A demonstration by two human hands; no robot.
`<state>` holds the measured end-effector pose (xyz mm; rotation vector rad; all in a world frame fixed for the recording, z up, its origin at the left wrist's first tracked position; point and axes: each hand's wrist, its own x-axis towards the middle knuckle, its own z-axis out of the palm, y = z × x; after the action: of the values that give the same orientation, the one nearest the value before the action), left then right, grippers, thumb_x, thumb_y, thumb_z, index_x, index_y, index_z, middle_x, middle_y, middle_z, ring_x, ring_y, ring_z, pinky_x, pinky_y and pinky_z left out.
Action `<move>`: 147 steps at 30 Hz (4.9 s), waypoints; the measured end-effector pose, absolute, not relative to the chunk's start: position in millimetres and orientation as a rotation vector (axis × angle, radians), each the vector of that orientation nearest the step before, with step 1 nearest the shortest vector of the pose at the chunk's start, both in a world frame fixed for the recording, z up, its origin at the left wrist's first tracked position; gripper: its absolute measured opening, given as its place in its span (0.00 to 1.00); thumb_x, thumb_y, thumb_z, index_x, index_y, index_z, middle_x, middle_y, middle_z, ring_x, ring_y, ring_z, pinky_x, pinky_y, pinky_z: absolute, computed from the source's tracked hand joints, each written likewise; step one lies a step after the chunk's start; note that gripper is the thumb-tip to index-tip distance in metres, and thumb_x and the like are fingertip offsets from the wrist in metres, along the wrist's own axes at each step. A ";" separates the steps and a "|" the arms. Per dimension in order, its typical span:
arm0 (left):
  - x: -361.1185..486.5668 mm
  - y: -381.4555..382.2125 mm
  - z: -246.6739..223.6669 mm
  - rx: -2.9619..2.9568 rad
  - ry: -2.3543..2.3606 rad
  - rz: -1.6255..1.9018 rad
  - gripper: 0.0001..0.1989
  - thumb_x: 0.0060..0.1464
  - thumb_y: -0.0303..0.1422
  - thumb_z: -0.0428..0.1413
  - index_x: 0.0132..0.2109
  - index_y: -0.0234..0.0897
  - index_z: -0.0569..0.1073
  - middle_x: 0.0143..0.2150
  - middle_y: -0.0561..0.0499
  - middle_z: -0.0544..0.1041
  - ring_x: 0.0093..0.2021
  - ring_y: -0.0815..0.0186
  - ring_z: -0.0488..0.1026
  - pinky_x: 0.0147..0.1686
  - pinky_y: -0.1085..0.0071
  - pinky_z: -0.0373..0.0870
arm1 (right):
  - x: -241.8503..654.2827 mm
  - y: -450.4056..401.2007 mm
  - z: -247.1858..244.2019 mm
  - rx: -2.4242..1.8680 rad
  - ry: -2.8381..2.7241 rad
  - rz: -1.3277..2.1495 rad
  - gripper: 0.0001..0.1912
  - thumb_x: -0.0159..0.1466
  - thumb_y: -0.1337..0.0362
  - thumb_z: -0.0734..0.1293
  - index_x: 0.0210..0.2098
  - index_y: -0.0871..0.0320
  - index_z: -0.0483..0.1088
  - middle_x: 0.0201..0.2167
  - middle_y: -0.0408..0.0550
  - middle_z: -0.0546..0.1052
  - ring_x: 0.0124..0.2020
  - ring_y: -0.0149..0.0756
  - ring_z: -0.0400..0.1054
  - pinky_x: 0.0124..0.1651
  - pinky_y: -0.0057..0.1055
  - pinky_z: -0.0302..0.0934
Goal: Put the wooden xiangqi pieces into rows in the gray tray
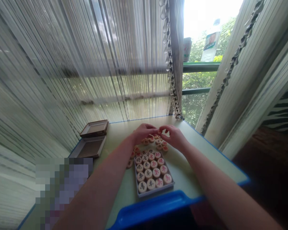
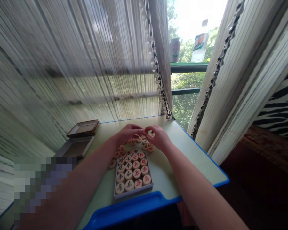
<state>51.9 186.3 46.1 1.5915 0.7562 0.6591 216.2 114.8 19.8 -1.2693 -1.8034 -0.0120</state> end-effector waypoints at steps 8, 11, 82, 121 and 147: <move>49.9 188.6 45.3 1.594 0.712 0.608 0.15 0.40 0.36 0.63 0.34 0.30 0.76 0.31 0.46 0.76 0.32 0.69 0.71 0.32 0.72 0.68 | 218.3 114.4 19.6 -1.303 -1.780 -0.139 0.13 0.55 0.62 0.68 0.40 0.56 0.72 0.33 0.47 0.78 0.37 0.40 0.68 0.40 0.36 0.64; 49.4 189.4 45.5 1.567 0.730 0.618 0.15 0.40 0.35 0.64 0.34 0.30 0.75 0.31 0.47 0.75 0.31 0.70 0.71 0.32 0.72 0.68 | 218.5 114.0 19.7 -1.311 -1.781 -0.131 0.11 0.55 0.62 0.67 0.39 0.55 0.72 0.33 0.47 0.78 0.37 0.39 0.68 0.39 0.36 0.64; -19.1 -3.2 18.6 2.731 0.887 1.085 0.09 0.49 0.32 0.54 0.37 0.42 0.78 0.42 0.48 0.73 0.46 0.61 0.65 0.49 0.64 0.62 | 182.1 -18.2 -13.2 -1.136 -1.935 0.188 0.10 0.53 0.59 0.69 0.36 0.52 0.75 0.37 0.49 0.70 0.43 0.40 0.61 0.49 0.39 0.59; -10.0 5.0 14.8 2.830 1.096 0.905 0.13 0.50 0.33 0.52 0.43 0.40 0.74 0.47 0.49 0.69 0.49 0.59 0.60 0.52 0.61 0.59 | 179.7 -21.2 -4.4 -1.275 -2.001 0.148 0.13 0.56 0.55 0.65 0.39 0.51 0.74 0.38 0.49 0.68 0.43 0.41 0.59 0.48 0.39 0.57; -5.9 12.9 14.5 2.818 1.264 0.863 0.15 0.56 0.37 0.46 0.44 0.41 0.73 0.50 0.48 0.67 0.51 0.57 0.58 0.52 0.58 0.57 | 177.5 -7.4 -3.3 -1.347 -1.959 0.189 0.15 0.58 0.52 0.62 0.39 0.52 0.74 0.37 0.49 0.67 0.44 0.41 0.58 0.51 0.39 0.55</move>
<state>-5.9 12.9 14.5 2.8184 1.2637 0.8634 177.5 -7.4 -3.3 -1.3469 -1.9592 0.1888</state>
